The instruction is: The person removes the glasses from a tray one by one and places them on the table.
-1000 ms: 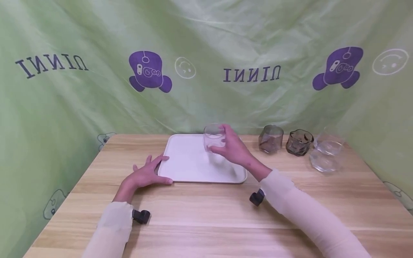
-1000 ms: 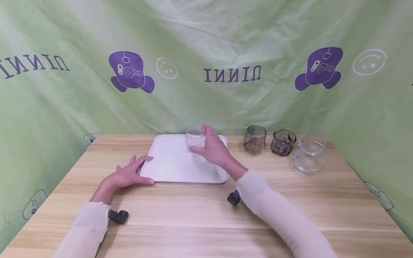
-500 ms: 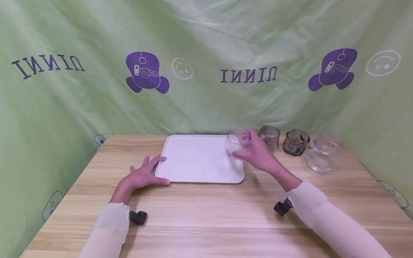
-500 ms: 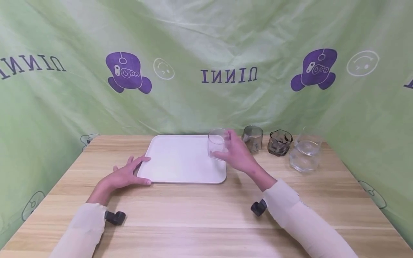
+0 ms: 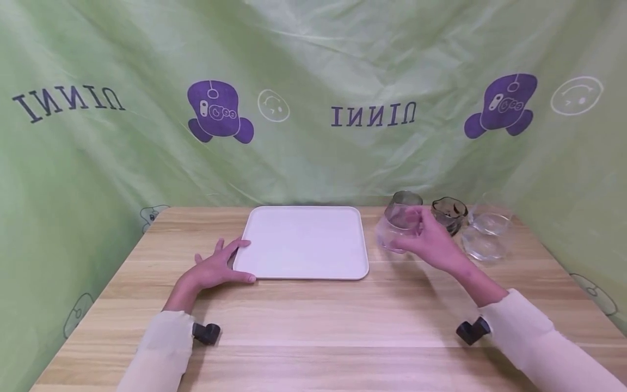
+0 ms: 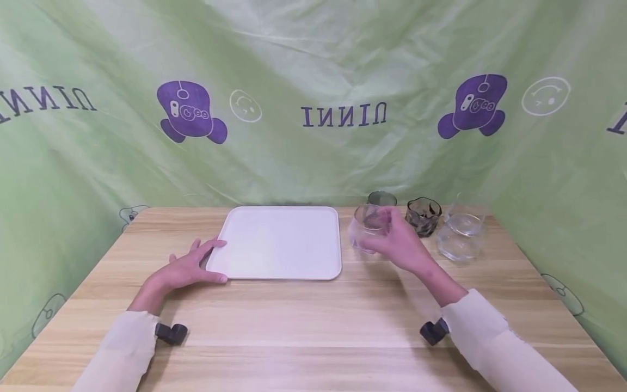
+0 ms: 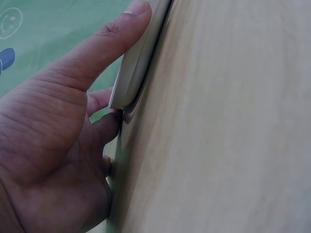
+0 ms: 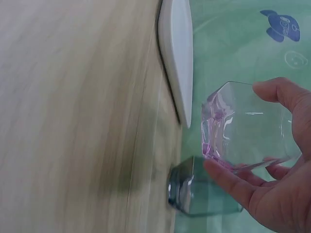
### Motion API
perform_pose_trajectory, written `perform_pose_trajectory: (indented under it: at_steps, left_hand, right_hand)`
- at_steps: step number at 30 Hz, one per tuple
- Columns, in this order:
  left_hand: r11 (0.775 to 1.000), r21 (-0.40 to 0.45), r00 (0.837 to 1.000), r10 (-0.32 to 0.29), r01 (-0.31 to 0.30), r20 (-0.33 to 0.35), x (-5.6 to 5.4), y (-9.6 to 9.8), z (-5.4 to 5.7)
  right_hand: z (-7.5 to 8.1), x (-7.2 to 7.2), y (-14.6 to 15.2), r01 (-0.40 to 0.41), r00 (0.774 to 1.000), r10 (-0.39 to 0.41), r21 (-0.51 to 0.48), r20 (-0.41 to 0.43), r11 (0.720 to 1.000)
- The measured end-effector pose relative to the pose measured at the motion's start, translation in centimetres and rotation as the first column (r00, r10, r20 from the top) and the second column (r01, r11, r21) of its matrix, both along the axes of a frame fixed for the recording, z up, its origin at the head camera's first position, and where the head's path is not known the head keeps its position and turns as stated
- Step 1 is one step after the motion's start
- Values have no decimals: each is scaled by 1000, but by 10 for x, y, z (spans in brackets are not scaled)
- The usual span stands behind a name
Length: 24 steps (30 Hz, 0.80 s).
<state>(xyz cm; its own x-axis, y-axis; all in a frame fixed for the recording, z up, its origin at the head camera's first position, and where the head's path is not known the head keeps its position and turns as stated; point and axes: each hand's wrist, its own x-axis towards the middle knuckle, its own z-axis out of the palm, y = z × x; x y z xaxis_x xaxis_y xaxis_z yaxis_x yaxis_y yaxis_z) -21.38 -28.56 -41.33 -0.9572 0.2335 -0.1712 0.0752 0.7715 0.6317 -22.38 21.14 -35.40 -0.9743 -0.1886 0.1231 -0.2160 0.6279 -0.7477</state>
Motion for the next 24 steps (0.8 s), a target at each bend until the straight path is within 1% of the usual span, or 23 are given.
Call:
perform_pose_trajectory:
  at_steps: [2,8,17,24]
  left_hand:
    - [1000,-1,1000,1,-1,-2,0,0,0]
    - [1000,-4,1000,-2,2,-7,0,-1,-1]
    - [1000,-2,1000,-3,3,-8,0,-2,-1]
    - [1000,0,1000,-5,5,-11,1,0,0]
  right_hand:
    - [0,3,9,7,1000,-7,1,4,1000]
    - [-4,6,33,-15,999,18,-61,35,998]
    - [-10,6,54,-3,1000,3,3,28,1000]
    - [-13,3,66,-4,999,4,-1,46,1000]
